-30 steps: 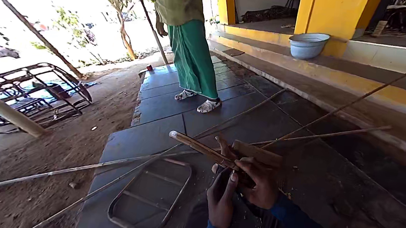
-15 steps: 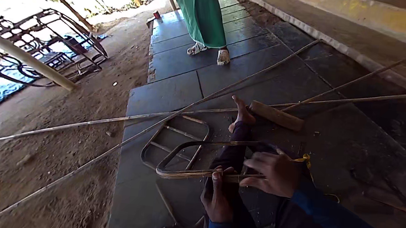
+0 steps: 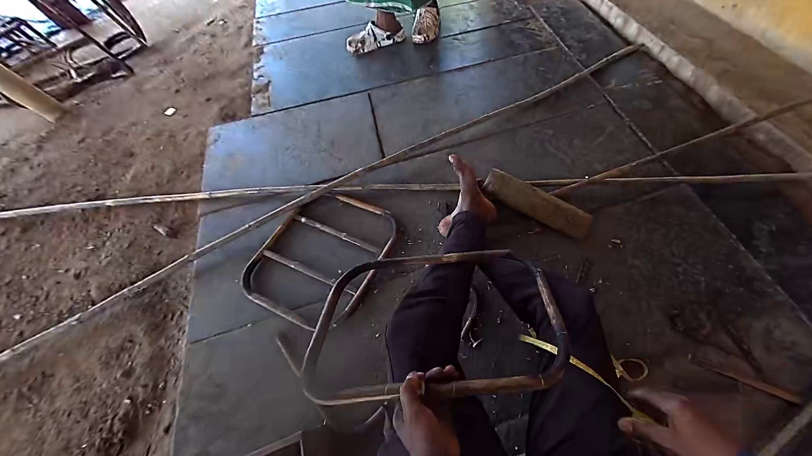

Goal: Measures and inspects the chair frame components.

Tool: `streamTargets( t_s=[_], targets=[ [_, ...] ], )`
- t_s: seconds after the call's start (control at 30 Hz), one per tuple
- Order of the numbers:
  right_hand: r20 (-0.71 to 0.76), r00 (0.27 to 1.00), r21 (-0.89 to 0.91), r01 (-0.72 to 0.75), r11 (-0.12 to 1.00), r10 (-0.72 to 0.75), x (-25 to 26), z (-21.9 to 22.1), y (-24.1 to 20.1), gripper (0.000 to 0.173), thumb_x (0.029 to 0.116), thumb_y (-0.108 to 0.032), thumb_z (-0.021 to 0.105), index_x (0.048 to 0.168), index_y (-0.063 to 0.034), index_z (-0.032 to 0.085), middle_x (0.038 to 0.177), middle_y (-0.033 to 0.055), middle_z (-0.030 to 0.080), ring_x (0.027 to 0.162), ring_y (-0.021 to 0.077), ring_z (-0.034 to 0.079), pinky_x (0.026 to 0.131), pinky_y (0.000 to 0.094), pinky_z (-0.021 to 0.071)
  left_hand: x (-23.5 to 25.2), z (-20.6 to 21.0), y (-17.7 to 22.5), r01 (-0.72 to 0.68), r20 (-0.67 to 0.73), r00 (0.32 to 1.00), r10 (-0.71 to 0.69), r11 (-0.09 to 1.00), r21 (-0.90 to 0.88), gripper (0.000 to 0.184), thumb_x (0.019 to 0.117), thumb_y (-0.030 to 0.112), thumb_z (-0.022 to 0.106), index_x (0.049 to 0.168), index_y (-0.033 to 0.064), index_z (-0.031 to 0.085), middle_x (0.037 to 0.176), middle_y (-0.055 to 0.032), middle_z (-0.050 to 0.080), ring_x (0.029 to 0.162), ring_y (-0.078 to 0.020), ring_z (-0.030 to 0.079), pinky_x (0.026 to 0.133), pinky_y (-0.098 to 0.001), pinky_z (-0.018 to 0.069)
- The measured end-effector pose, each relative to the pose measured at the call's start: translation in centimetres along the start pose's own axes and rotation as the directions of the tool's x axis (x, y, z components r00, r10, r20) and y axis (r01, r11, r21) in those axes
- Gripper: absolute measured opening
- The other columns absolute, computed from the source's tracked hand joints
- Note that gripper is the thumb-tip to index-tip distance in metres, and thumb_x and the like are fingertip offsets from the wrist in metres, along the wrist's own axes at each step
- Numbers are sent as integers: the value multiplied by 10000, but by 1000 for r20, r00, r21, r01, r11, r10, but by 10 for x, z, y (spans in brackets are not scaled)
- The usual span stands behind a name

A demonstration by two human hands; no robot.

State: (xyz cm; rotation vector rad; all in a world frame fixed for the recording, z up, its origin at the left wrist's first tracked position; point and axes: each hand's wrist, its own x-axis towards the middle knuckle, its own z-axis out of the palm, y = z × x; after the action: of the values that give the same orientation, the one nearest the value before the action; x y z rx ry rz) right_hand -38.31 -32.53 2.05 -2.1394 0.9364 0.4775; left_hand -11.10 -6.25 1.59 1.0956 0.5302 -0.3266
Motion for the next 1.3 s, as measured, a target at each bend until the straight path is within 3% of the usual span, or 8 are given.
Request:
streamTargets(
  t_s=[0.17,0.27,0.37,0.53,0.73,0.9,1.07,1.3],
  targets=[
    [-314,938,-206,86,975,-149,33,31,-55,677,900,-656,665,1351,-151,665,1365,91,638,1233,281,629,1019,523,531,-1,4,5,56,18,998,-57,998,29,341,1102,246,436,1145,-62,575,989,-218,752,885,-330,762,777,-468,639],
    [-261,946,-279,118,953,-194,52,29,-81,481,977,-419,674,1347,-112,671,1287,121,643,1204,308,617,1027,510,513,2,-2,9,111,73,991,-113,993,27,357,1098,200,449,1315,-74,522,1084,-248,736,945,-350,755,837,-470,627],
    [-379,910,2,183,983,-169,76,21,-90,340,1027,-220,618,1329,-70,659,1248,133,676,1090,274,686,970,505,564,6,-6,8,113,105,988,-114,993,12,360,1096,158,442,1355,-86,497,1106,-280,724,955,-380,750,850,-491,624],
    [-329,944,191,36,981,29,113,20,-117,786,919,-593,693,1446,-34,525,1260,198,663,1099,339,680,970,570,537,-4,-5,2,44,179,983,-40,999,-17,378,1099,138,421,1395,-95,454,1119,-296,717,991,-393,744,885,-485,616],
    [-594,800,713,474,517,86,106,6,-148,629,906,-29,735,1480,-103,492,1222,144,668,829,291,736,686,472,668,-11,-2,5,-69,497,851,168,975,-211,501,1065,227,522,1442,-79,398,1309,-329,627,1192,-434,660,1019,-517,555],
    [-458,845,824,287,489,276,142,-28,-144,395,953,-456,724,1033,-75,655,639,41,523,435,153,466,405,341,479,27,22,-2,-34,611,785,103,992,-124,594,1052,225,545,1503,-92,324,1389,-335,573,1249,-449,621,1064,-526,529],
    [-624,727,632,255,732,286,193,-19,-94,567,970,-583,633,911,-20,650,584,103,546,420,225,520,428,414,500,40,33,-44,86,471,875,-115,993,83,400,1092,139,476,1436,-66,459,1287,-253,662,1119,-352,699,965,-469,591],
    [-641,713,595,227,771,285,198,-9,-82,605,965,-608,625,943,-4,653,618,130,572,466,271,555,475,478,520,31,27,-46,146,345,898,-273,925,351,443,1096,278,508,1362,-76,520,1127,-261,725,973,-368,751,861,-486,636]
  ],
)
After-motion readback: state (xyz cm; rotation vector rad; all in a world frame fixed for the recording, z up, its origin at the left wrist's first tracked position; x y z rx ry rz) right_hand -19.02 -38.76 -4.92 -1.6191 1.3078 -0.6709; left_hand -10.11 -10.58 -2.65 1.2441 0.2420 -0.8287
